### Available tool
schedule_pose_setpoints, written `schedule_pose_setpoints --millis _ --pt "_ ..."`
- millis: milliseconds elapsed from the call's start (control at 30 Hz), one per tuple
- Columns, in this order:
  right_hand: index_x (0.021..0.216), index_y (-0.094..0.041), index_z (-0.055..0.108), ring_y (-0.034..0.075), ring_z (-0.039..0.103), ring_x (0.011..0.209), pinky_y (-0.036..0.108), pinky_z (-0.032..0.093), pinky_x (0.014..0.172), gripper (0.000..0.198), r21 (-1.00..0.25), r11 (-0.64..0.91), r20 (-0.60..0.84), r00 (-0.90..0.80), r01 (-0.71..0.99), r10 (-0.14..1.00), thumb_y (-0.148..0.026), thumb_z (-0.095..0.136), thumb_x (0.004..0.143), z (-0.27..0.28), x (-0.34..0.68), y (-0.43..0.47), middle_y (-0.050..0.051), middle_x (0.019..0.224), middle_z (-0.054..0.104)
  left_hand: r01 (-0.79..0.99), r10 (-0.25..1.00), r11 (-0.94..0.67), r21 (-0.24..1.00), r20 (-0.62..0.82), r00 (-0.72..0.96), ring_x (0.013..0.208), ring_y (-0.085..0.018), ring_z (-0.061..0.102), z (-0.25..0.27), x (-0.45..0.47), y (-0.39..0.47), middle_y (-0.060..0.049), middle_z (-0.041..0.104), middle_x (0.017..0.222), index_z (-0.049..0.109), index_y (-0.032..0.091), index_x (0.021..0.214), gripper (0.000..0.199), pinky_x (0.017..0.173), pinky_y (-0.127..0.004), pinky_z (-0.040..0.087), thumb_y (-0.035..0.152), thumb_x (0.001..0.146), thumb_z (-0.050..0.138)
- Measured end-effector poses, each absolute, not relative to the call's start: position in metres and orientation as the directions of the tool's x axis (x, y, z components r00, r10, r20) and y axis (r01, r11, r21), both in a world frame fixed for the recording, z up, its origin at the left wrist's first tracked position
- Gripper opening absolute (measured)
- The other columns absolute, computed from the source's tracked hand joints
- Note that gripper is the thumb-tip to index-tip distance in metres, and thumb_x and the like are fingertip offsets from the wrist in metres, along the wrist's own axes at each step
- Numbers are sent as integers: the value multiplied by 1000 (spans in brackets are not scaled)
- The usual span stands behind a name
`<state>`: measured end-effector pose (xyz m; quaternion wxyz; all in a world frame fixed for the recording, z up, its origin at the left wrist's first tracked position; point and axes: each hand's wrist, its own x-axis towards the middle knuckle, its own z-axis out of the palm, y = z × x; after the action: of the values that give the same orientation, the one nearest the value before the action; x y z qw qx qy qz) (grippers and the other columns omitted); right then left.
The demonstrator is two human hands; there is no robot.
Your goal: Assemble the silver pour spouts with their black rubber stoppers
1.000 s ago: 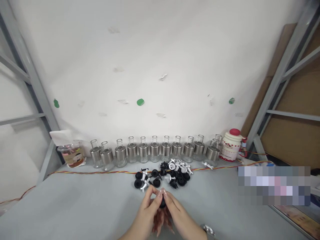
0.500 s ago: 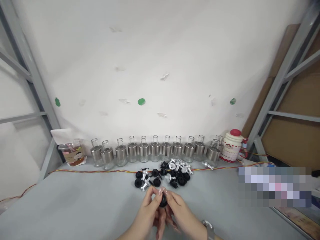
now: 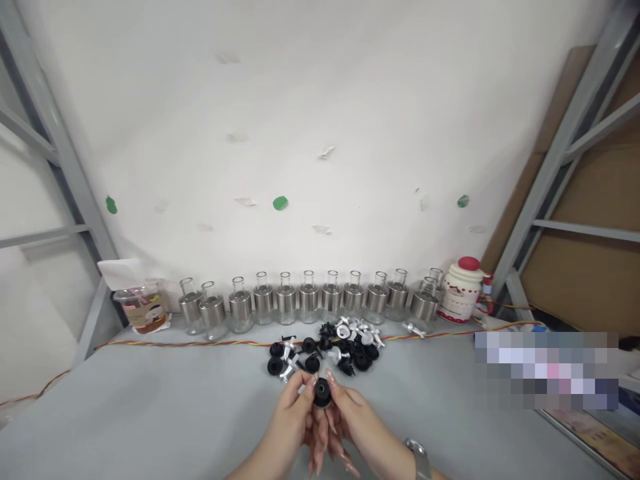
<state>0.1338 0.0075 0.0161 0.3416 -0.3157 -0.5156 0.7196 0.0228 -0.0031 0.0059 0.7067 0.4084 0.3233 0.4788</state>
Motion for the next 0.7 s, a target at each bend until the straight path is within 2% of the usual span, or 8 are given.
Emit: schedule_pose_setpoints --millis 133,233,333,467,567,633,700 --pt "54 -12 51 6 41 24 14 30 22 61 -970 -187 -76 -536 -157 841 -67 31 73 17 135 7 -1 36 50 -328 941 187 926 -72 332 19 -12 46 15 21 -5 4 57 36 31 24 71 38 17 -13 28 59 71 46" --pt "52 -12 52 8 45 26 15 34 24 66 -963 -234 -122 -567 -130 815 -68 25 73 18 136 7 1 37 52 -185 972 82 979 -38 231 19 -8 39 16 21 -8 7 52 34 34 23 73 34 20 -12 25 57 75 41" --pt "52 -11 52 10 49 28 17 37 27 73 -931 -347 -226 -568 -113 791 -73 18 70 20 137 8 4 38 53 78 989 -68 995 57 137 26 -6 39 14 20 -13 9 49 39 42 21 86 26 28 -13 25 47 80 43" --pt "73 -13 53 10 53 35 18 43 35 55 -887 -408 -256 -503 -217 825 -66 38 71 23 143 11 0 46 57 284 973 -169 944 114 201 44 -12 50 18 12 -13 4 56 51 41 20 109 37 43 -19 34 42 80 45" --pt "73 -16 50 9 51 35 18 41 37 42 -863 -418 -279 -421 -284 863 -57 48 72 24 147 14 -2 45 56 462 965 -260 848 224 133 55 -16 53 25 -4 0 1 55 61 49 21 107 31 54 -24 38 39 84 37" --pt "70 -16 50 8 50 33 17 39 36 39 -854 -440 -330 -363 -278 871 -54 49 74 23 148 18 -2 44 55 664 913 -344 664 403 70 78 -21 52 29 -17 12 -5 56 83 56 22 99 27 72 -31 39 36 79 47" --pt "68 -15 51 8 49 33 17 38 36 39 -847 -463 -369 -340 -260 865 -54 47 74 20 148 20 -2 43 54 823 881 -329 464 464 91 94 -24 46 30 -28 23 -7 52 99 54 24 107 34 82 -36 35 29 74 55"
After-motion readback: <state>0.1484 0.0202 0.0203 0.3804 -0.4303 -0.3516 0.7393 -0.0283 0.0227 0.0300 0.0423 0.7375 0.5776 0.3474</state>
